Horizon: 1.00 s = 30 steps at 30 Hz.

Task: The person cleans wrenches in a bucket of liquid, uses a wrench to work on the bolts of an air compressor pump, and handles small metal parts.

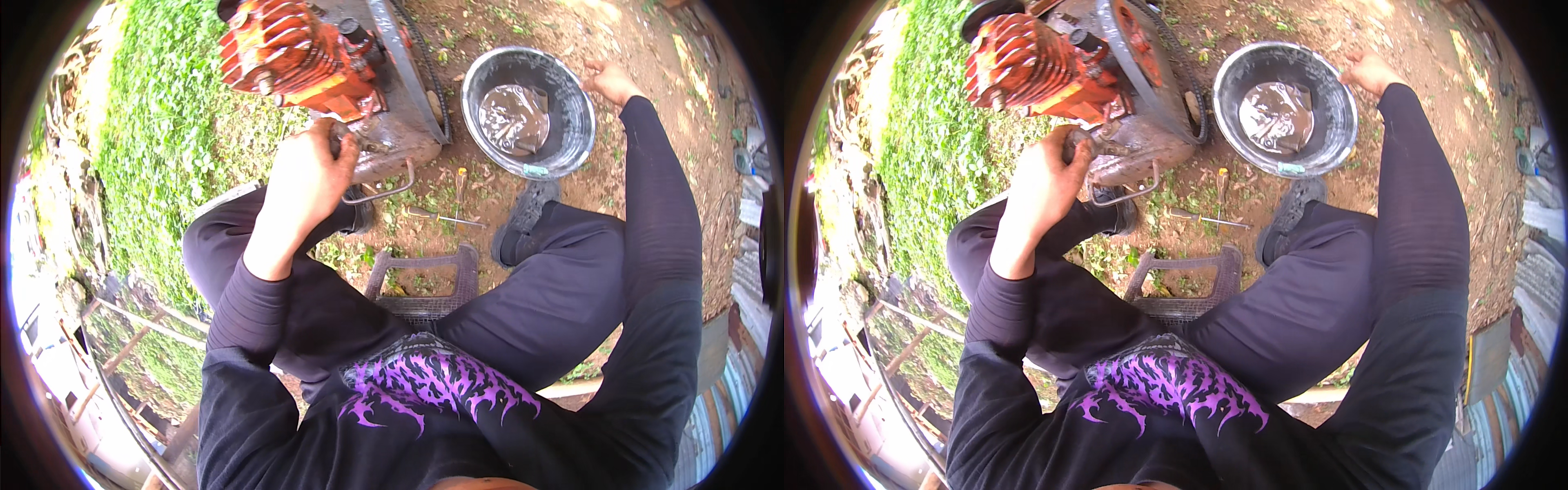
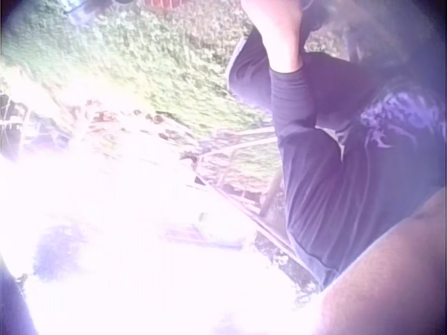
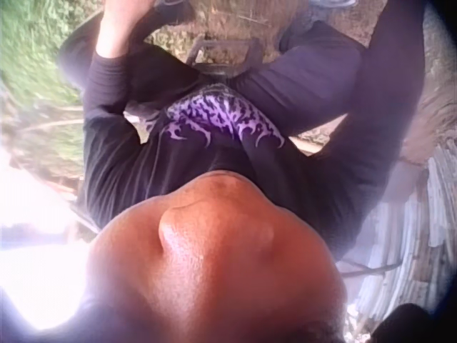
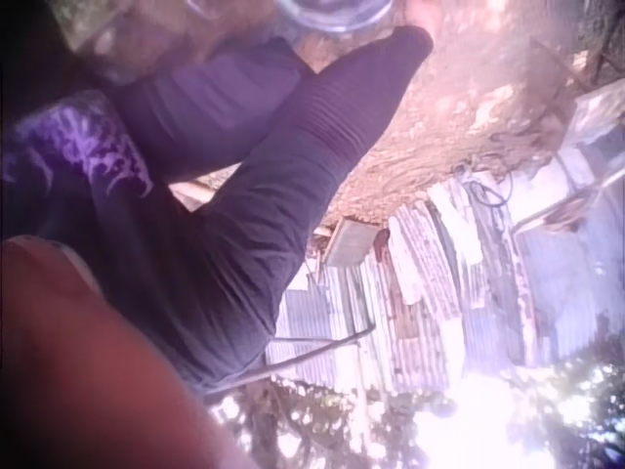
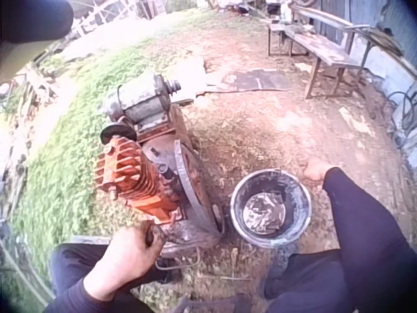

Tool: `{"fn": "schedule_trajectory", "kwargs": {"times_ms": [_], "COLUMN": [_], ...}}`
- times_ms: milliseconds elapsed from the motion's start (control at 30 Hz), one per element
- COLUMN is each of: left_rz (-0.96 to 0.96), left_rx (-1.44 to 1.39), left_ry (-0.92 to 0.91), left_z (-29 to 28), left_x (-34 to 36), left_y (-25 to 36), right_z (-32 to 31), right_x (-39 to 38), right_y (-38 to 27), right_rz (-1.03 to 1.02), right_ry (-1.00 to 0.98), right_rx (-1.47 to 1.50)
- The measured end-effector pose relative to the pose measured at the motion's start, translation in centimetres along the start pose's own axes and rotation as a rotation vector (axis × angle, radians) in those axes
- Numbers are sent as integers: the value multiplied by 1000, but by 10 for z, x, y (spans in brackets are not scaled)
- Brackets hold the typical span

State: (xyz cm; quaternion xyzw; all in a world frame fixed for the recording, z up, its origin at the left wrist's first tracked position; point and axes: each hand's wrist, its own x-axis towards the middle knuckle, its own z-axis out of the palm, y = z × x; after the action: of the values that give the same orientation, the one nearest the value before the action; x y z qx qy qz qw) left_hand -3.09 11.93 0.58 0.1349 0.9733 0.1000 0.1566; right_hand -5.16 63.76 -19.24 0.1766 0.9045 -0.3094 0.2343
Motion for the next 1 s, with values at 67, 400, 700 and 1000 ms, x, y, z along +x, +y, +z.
{"fn": "schedule_trajectory", "kwargs": {"times_ms": [67,400,700,1000], "left_rz": [12,119,-184,-134], "left_rx": [35,-23,-221,-197], "left_ry": [-12,-194,-116,-152], "left_z": [-2,-78,-122,-119], "left_x": [-2,-12,18,10], "left_y": [-4,-78,-149,-143], "right_z": [-8,-77,50,131], "right_x": [1,-113,-253,-234], "right_y": [-13,-156,-266,-258], "right_rz": [-36,-170,-249,-304], "right_ry": [18,123,34,-166], "right_rx": [-36,11,104,-248]}}
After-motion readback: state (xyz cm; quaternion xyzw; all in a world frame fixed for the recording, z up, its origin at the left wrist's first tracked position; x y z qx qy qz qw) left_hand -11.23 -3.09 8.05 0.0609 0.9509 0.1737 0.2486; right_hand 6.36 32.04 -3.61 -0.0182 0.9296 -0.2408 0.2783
